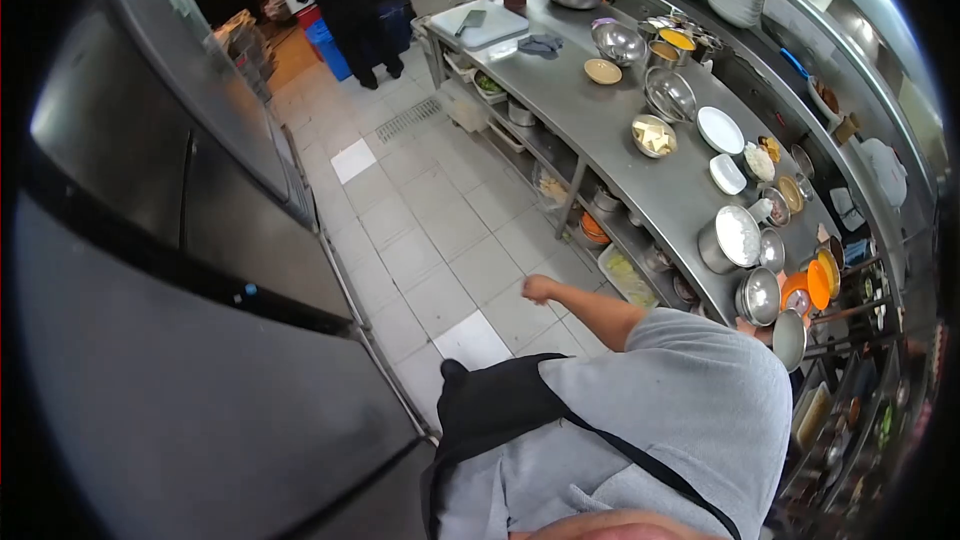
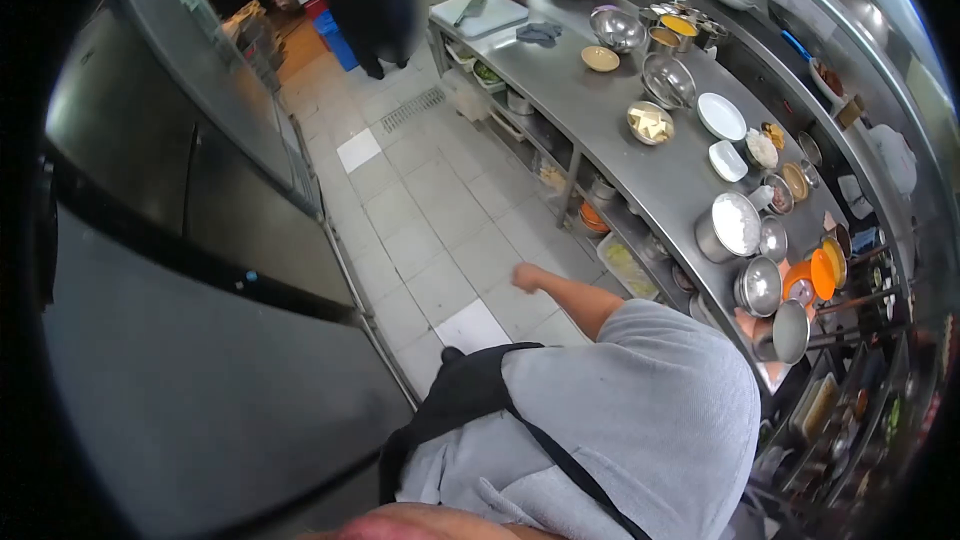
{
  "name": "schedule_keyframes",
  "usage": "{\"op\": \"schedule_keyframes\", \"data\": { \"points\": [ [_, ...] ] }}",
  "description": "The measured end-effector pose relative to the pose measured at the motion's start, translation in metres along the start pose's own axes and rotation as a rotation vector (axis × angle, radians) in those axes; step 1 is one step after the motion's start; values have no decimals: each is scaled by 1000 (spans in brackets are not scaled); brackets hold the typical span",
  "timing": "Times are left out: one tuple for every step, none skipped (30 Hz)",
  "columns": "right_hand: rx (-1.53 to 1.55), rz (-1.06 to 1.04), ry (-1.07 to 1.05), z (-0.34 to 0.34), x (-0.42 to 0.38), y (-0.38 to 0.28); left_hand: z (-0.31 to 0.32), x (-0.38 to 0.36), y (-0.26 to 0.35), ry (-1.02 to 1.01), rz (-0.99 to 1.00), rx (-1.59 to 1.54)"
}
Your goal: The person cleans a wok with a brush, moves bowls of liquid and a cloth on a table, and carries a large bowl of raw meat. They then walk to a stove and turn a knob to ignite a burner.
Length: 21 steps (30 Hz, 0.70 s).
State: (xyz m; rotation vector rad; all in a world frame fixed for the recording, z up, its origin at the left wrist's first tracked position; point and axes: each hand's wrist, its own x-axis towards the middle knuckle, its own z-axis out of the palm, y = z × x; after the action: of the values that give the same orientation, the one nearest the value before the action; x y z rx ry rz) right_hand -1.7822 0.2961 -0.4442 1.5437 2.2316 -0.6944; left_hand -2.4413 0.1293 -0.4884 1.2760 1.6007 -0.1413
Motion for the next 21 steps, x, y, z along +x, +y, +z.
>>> {"op": "schedule_keyframes", "data": {
  "points": [
    [442, 407, -81, -3, -14, -6, -36, 33, 15, 15, 166, 142],
    [185, 318, -41, 52, 8, 20, -75, 69, 37, 43, 372, 286],
    [112, 373, 12, 55, -6, 12, -116, 109, 61, 82, 582, 405],
    [140, 351, -117, -4, -37, -15, -157, 153, 86, 128, 769, 492],
    [958, 701, -83, 14, -37, -15, -193, 187, 124, 167, 948, 524],
    [1024, 796, -85, 33, -33, -17, -222, 222, 162, 3, 753, 270],
    [1160, 818, -39, 59, -32, -19, -257, 238, 226, -113, 531, -48],
    [1293, 832, 7, 87, -29, -20, -296, 230, 320, -148, 314, -324],
    [1093, 637, 33, 112, -27, -20, -311, 237, 379, -14, 327, -465],
    [1721, 1163, 163, 74, -27, -45, -334, 263, 426, -10, 285, -445],
    [1776, 1212, 78, 56, -24, -53, -351, 290, 463, 10, 328, -438],
    [1739, 1211, -24, 53, -9, -48, -366, 316, 497, 30, 372, -429],
    [1700, 1206, -126, 75, 4, -40, -380, 338, 529, 45, 374, -429],
    [1465, 846, 71, 108, 10, -34, -392, 359, 557, 54, 372, -373],
    [1203, 495, 246, 123, 20, -16, -402, 379, 580, 62, 370, -323],
    [1204, 480, 230, 107, 40, -2, -413, 402, 584, 75, 355, -327],
    [1021, 254, 475, 85, 60, 10, -425, 429, 580, 31, 358, -280],
    [799, 31, 723, 52, 82, 48, -432, 457, 599, -15, 388, -245],
    [788, 64, 665, 5, 103, 81, -442, 466, 609, 1, 382, -238],
    [799, 176, 506, -20, 140, 112, -453, 467, 613, -48, 252, -230],
    [746, 404, 198, -52, 196, 155, -466, 473, 620, -101, 126, -231]
  ]
}}
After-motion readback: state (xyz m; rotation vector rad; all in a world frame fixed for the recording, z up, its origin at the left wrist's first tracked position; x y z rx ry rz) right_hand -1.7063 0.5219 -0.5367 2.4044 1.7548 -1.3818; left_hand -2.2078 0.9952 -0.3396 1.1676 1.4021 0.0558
